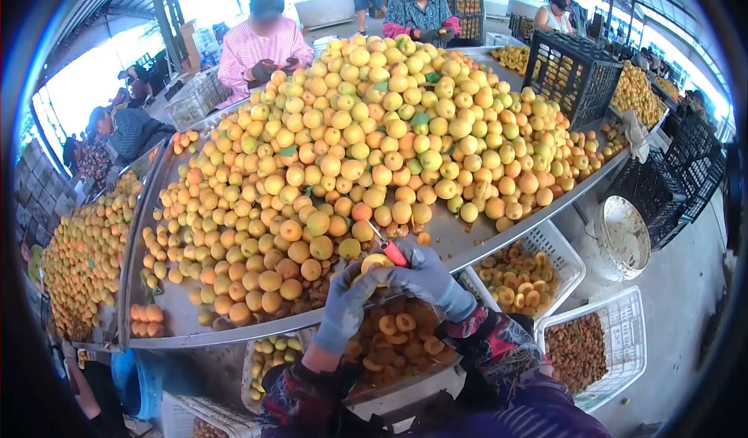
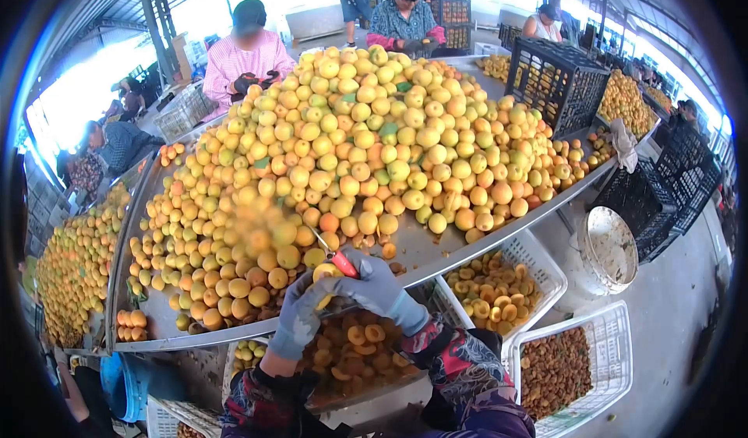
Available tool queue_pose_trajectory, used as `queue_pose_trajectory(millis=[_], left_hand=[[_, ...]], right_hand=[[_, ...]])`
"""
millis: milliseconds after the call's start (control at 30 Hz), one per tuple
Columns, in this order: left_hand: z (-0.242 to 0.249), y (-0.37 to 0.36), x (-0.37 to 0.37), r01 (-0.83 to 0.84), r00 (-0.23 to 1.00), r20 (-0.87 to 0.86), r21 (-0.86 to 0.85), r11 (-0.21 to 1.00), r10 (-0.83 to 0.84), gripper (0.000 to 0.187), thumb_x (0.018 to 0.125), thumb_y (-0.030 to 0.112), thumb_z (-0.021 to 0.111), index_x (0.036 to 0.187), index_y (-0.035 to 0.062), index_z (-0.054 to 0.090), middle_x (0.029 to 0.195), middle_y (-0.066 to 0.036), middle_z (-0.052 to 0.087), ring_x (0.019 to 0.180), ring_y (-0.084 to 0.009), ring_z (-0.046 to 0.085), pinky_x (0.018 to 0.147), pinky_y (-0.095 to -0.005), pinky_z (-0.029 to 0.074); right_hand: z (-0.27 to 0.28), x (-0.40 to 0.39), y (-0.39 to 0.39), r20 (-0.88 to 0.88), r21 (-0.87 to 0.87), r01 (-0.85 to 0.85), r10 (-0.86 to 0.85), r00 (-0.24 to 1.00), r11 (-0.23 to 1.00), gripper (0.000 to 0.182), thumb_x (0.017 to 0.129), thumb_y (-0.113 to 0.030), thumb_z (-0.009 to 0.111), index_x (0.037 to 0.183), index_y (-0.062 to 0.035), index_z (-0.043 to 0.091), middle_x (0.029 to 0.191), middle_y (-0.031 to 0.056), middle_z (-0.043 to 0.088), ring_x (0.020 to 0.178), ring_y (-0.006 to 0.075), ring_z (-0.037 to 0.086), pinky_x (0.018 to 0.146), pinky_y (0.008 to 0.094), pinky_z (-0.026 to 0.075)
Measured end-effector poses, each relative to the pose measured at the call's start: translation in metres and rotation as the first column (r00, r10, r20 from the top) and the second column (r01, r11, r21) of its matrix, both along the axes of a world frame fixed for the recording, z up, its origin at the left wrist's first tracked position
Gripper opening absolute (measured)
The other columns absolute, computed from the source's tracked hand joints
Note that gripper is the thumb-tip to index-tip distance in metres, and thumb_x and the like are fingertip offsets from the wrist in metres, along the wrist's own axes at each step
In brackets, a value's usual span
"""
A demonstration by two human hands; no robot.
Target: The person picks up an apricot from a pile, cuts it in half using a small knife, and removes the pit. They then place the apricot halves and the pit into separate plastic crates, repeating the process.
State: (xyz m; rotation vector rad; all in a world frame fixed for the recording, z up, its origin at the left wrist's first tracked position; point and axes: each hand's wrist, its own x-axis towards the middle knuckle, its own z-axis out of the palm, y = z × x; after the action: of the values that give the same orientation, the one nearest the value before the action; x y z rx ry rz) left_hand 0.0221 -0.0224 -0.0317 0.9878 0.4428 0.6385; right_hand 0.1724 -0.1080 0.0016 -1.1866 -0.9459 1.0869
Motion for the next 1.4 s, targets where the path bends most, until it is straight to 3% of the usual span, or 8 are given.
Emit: queue_pose_trajectory(millis=[167, 233, 300, 600, 933, 1133, 1267, 1400], left_hand=[[0.007, -0.004, -0.007, 0.028, 0.999, 0.042, -0.041, 0.999, -0.026, 0.027, 0.091, 0.023, 0.061, 0.111, 0.0045, 0.061, 0.095, -0.001, 0.065, 0.078, -0.0085, 0.063, 0.061, -0.0229, 0.051], [0.005, -0.003, -0.006, -0.039, 0.999, 0.034, 0.012, 0.999, 0.039, 0.026, 0.091, 0.023, 0.061, 0.110, 0.0042, 0.061, 0.094, 0.000, 0.065, 0.077, -0.0072, 0.062, 0.060, -0.0221, 0.050], [-0.003, 0.001, -0.004, -0.240, 0.971, 0.076, 0.340, 0.909, 0.228, 0.025, 0.092, 0.023, 0.061, 0.107, 0.0031, 0.063, 0.093, 0.001, 0.063, 0.077, -0.0036, 0.057, 0.062, -0.0195, 0.047], [0.003, 0.003, -0.008, -0.134, 0.988, 0.083, 0.029, 0.990, 0.132, 0.030, 0.095, 0.033, 0.053, 0.100, 0.0041, 0.060, 0.085, -0.002, 0.062, 0.067, -0.0106, 0.059, 0.055, -0.0241, 0.047], [-0.001, -0.001, -0.009, -0.141, 0.988, 0.061, -0.021, 0.990, 0.142, 0.031, 0.095, 0.032, 0.053, 0.099, 0.0029, 0.061, 0.082, -0.004, 0.064, 0.063, -0.0113, 0.059, 0.052, -0.0226, 0.043], [0.009, -0.001, -0.008, -0.346, 0.938, -0.015, -0.013, 0.938, 0.346, 0.030, 0.094, 0.032, 0.055, 0.099, 0.0033, 0.062, 0.077, -0.003, 0.064, 0.064, -0.0109, 0.061, 0.051, -0.0223, 0.047], [0.011, 0.018, -0.023, -0.118, 0.991, -0.057, 0.060, 0.991, 0.121, 0.032, 0.091, 0.033, 0.061, 0.104, 0.0035, 0.064, 0.084, 0.002, 0.064, 0.064, -0.0050, 0.059, 0.051, -0.0199, 0.048], [0.017, 0.007, -0.016, -0.081, 0.996, -0.042, -0.035, 0.996, 0.080, 0.031, 0.091, 0.032, 0.060, 0.100, 0.0026, 0.064, 0.082, 0.000, 0.065, 0.063, -0.0057, 0.059, 0.050, -0.0192, 0.047]], right_hand=[[0.005, -0.006, -0.002, -0.149, -0.008, -0.095, 0.093, 0.985, 0.995, 0.026, 0.086, -0.010, 0.067, 0.109, -0.0024, 0.057, 0.086, 0.0000, 0.057, 0.076, 0.0072, 0.053, 0.068, 0.0228, 0.047], [-0.013, -0.010, 0.005, 0.129, 0.095, 0.019, -0.032, 0.991, 0.995, 0.026, 0.086, -0.010, 0.065, 0.110, -0.0019, 0.056, 0.086, -0.0004, 0.057, 0.076, 0.0072, 0.053, 0.067, 0.0230, 0.046], [-0.015, -0.022, 0.010, 0.145, 0.197, 0.088, -0.118, 0.982, 0.976, 0.026, 0.087, -0.009, 0.064, 0.111, -0.0016, 0.056, 0.086, -0.0004, 0.057, 0.076, 0.0073, 0.052, 0.068, 0.0229, 0.046], [-0.025, -0.045, 0.017, -0.354, 0.210, 0.173, -0.089, 0.931, 0.962, 0.012, 0.091, -0.005, 0.057, 0.102, -0.0019, 0.056, 0.081, -0.0013, 0.058, 0.065, 0.0033, 0.055, 0.051, 0.0190, 0.046], [-0.009, -0.029, 0.017, -0.395, 0.104, -0.020, 0.060, 0.917, 0.994, 0.023, 0.092, -0.025, 0.055, 0.090, -0.0030, 0.060, 0.057, 0.0053, 0.058, 0.044, 0.0109, 0.056, 0.036, 0.0186, 0.033], [-0.013, -0.043, 0.018, -0.248, 0.062, 0.137, -0.118, 0.961, 0.989, 0.023, 0.085, -0.009, 0.066, 0.105, -0.0019, 0.057, 0.082, -0.0017, 0.059, 0.066, 0.0039, 0.054, 0.056, 0.0209, 0.048], [-0.011, -0.029, 0.016, 0.031, 0.089, -0.003, 0.000, 1.000, 0.996, 0.029, 0.083, -0.004, 0.066, 0.110, -0.0019, 0.056, 0.080, -0.0039, 0.057, 0.065, 0.0039, 0.052, 0.056, 0.0178, 0.044], [0.001, -0.030, 0.008, -0.216, 0.068, -0.017, 0.032, 0.976, 0.998, 0.028, 0.085, -0.004, 0.061, 0.113, -0.0010, 0.056, 0.081, -0.0019, 0.057, 0.066, 0.0040, 0.053, 0.056, 0.0174, 0.043]])
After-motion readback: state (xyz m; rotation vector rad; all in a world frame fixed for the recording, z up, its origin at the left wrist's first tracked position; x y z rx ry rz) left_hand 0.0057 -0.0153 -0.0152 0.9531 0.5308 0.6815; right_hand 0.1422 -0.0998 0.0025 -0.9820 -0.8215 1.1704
